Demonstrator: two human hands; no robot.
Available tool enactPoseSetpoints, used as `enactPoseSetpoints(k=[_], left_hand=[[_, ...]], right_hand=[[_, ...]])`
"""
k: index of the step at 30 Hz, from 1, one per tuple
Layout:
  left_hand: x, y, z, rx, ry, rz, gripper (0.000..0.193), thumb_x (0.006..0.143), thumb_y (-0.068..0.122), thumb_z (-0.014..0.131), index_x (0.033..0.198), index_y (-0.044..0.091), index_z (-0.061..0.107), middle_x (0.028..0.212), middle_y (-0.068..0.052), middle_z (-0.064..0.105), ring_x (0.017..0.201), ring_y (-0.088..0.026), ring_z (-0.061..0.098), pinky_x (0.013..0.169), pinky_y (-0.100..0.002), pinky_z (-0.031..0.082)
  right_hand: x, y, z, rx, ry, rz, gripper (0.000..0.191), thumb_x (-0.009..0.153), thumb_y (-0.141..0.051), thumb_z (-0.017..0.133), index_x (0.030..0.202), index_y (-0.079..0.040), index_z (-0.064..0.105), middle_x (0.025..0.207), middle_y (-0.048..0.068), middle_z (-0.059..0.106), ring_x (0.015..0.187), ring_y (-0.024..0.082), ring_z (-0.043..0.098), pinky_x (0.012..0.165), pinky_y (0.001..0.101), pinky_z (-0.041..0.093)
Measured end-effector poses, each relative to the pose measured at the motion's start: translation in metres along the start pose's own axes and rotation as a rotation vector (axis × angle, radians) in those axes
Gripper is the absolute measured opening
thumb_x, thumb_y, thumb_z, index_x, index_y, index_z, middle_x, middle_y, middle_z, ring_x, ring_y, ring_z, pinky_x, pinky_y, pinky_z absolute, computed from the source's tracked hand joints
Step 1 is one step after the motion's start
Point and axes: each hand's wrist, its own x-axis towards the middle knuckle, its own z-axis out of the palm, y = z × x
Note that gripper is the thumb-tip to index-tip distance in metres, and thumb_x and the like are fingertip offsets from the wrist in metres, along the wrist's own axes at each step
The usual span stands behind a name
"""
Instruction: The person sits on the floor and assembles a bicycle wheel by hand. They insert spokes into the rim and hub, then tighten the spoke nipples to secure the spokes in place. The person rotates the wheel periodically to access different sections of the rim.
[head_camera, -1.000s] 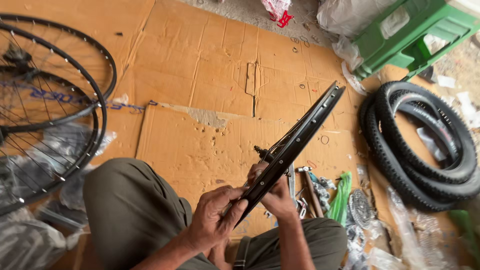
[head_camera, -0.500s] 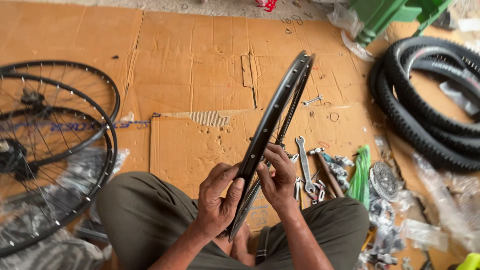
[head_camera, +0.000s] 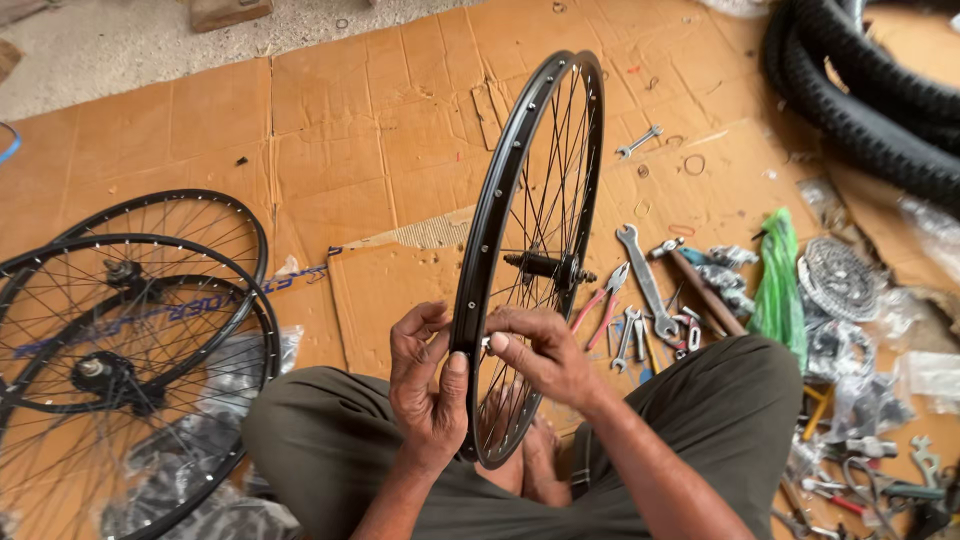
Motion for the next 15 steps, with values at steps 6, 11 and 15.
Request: enactPoseSetpoints(k=[6,11,15], left_hand=[[-0.001,-0.004,-0.004,-0.044,0.0,-0.054,0.027,0.108,0.019,0.059,0.126,0.001,0.07,0.143,-0.017,0.052,0.13,-0.026,0.057,0.109,-0.038,0.05],[-0.003,-0.004,-0.001,-0.022,-0.002,-0.061,0.027,0.108,0.019,0.059,0.125,0.001,0.07,0.143,-0.018,0.052,0.129,-0.027,0.058,0.109,-0.038,0.05],[-0.003,-0.002,0.0,-0.025,-0.02,-0.052,0.028,0.109,0.02,0.058,0.125,0.001,0.071,0.141,-0.019,0.054,0.133,-0.028,0.055,0.111,-0.039,0.049]], right_hand=[[-0.002,0.012,-0.004,0.077,0.009,0.103,0.027,0.096,-0.019,0.07,0.115,0.0,0.075,0.098,0.008,0.076,0.092,0.016,0.07,0.079,0.0314,0.057],[0.006,0.009,0.003,0.146,-0.085,0.117,0.03,0.094,-0.017,0.073,0.119,-0.002,0.072,0.104,0.007,0.077,0.095,0.013,0.071,0.08,0.03,0.059],[0.007,-0.003,-0.001,0.064,-0.097,0.076,0.042,0.093,-0.01,0.074,0.133,-0.002,0.063,0.11,0.006,0.074,0.099,0.011,0.067,0.087,0.0286,0.056]])
